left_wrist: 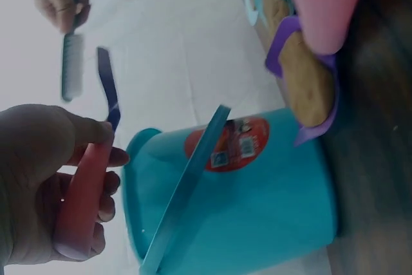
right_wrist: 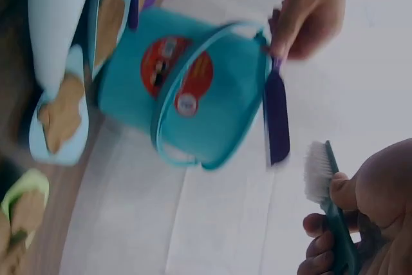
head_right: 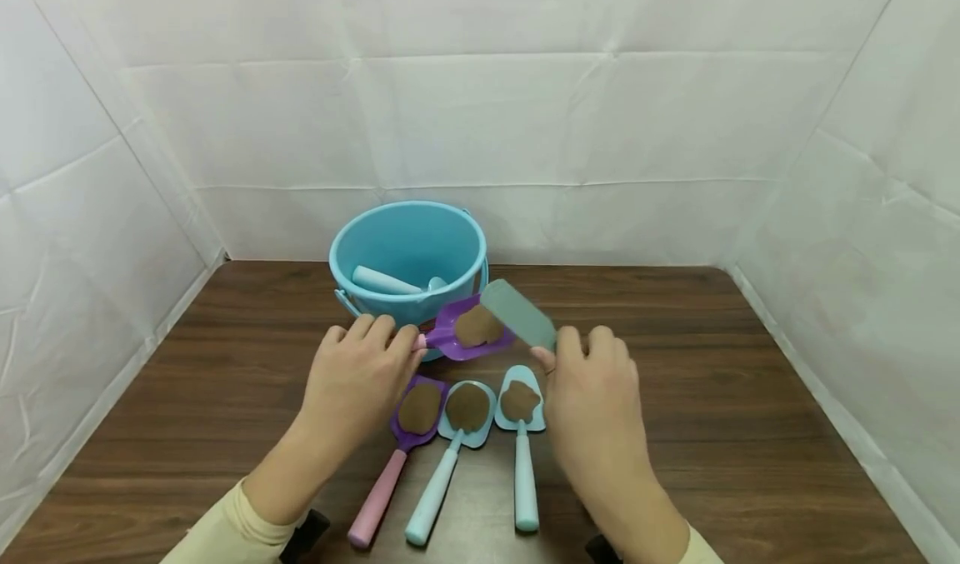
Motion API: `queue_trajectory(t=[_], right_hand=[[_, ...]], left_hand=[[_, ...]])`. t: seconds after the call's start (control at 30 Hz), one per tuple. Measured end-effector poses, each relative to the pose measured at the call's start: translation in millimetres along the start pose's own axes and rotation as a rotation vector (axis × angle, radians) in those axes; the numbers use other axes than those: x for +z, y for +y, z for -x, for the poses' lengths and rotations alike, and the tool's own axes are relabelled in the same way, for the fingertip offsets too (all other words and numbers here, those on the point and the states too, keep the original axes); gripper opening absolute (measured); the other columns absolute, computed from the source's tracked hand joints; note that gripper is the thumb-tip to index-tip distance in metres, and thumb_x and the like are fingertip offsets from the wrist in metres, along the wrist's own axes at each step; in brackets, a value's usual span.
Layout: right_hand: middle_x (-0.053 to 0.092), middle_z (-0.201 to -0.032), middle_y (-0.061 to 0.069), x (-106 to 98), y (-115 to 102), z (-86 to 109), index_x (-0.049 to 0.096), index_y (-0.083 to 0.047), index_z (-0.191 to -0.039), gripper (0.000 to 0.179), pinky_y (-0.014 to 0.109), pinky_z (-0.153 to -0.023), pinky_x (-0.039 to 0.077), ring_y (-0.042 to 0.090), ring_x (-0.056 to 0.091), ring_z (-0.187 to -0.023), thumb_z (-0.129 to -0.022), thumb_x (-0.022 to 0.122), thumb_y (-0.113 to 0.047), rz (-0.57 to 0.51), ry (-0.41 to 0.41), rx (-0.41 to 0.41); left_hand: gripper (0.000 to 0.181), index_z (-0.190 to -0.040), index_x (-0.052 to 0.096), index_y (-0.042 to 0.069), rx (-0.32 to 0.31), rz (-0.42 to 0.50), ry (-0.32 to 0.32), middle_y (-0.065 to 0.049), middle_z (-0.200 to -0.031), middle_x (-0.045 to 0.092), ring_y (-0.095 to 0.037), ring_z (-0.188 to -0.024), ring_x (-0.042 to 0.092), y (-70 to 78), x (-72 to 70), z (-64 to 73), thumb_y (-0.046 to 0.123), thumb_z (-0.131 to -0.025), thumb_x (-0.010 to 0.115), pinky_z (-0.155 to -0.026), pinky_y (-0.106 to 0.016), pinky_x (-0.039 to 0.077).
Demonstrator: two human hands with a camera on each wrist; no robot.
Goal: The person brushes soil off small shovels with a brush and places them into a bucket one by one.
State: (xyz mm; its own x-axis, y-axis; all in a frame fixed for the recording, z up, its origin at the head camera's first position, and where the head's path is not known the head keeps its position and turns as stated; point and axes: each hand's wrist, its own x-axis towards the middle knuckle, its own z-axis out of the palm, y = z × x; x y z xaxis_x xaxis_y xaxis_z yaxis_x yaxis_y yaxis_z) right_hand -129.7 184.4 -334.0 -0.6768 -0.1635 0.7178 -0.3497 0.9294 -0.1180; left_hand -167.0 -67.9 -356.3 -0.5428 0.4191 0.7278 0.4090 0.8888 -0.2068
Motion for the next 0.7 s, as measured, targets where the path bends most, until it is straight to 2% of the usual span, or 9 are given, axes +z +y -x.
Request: queue_trajectory(t=[0.1, 0.23, 0.5, 0.7], right_hand=[[0.033, -0.069, 0.006, 3, -11, 3.1, 0.049, -0.002, -0.08, 0.043, 0.033, -0.053, 0.029, 0.02, 0.03, -0.057, -0.107, 0.047, -0.035, -0.008, -0.015, -0.052], [0.033, -0.069, 0.005, 8, -24, 7.7, 0.047, -0.003, -0.077, 0.055, 0.032, -0.053, 0.028, 0.019, 0.029, -0.057, -0.108, 0.029, -0.044, 0.014, -0.038, -0.096], [0.036, -0.069, 0.007, 18, -33, 12.7, 0.052, -0.001, -0.081, 0.057, 0.031, -0.052, 0.029, 0.019, 0.032, -0.056, -0.109, 0.026, -0.043, 0.083, -0.064, -0.119], [0.037, -0.066, 0.009, 27, -27, 10.9, 0.051, 0.001, -0.078, 0.059, 0.033, -0.049, 0.031, 0.023, 0.034, -0.053, -0.109, 0.025, -0.043, 0.123, 0.028, -0.121]], left_hand=[[0.027, -0.086, 0.065, 0.009, -0.002, 0.004, 0.029, -0.008, -0.076, 0.058, -0.024, -0.067, 0.053, 4.2, 2.7, -0.8, 0.032, -0.1, 0.064, -0.05, -0.033, 0.037], [0.028, -0.09, 0.068, 0.009, -0.033, -0.03, 0.063, -0.007, -0.076, 0.059, -0.023, -0.066, 0.053, 10.2, 4.5, -2.0, 0.034, -0.101, 0.063, -0.051, -0.033, 0.038], [0.028, -0.085, 0.066, 0.01, -0.077, -0.089, 0.086, -0.005, -0.072, 0.055, -0.022, -0.064, 0.052, 22.7, 6.6, -2.4, 0.033, -0.1, 0.063, -0.054, -0.036, 0.037], [0.031, -0.082, 0.065, 0.009, -0.118, -0.113, 0.089, -0.006, -0.07, 0.051, -0.023, -0.064, 0.051, 27.5, 10.6, -1.3, 0.035, -0.1, 0.063, -0.054, -0.036, 0.037]])
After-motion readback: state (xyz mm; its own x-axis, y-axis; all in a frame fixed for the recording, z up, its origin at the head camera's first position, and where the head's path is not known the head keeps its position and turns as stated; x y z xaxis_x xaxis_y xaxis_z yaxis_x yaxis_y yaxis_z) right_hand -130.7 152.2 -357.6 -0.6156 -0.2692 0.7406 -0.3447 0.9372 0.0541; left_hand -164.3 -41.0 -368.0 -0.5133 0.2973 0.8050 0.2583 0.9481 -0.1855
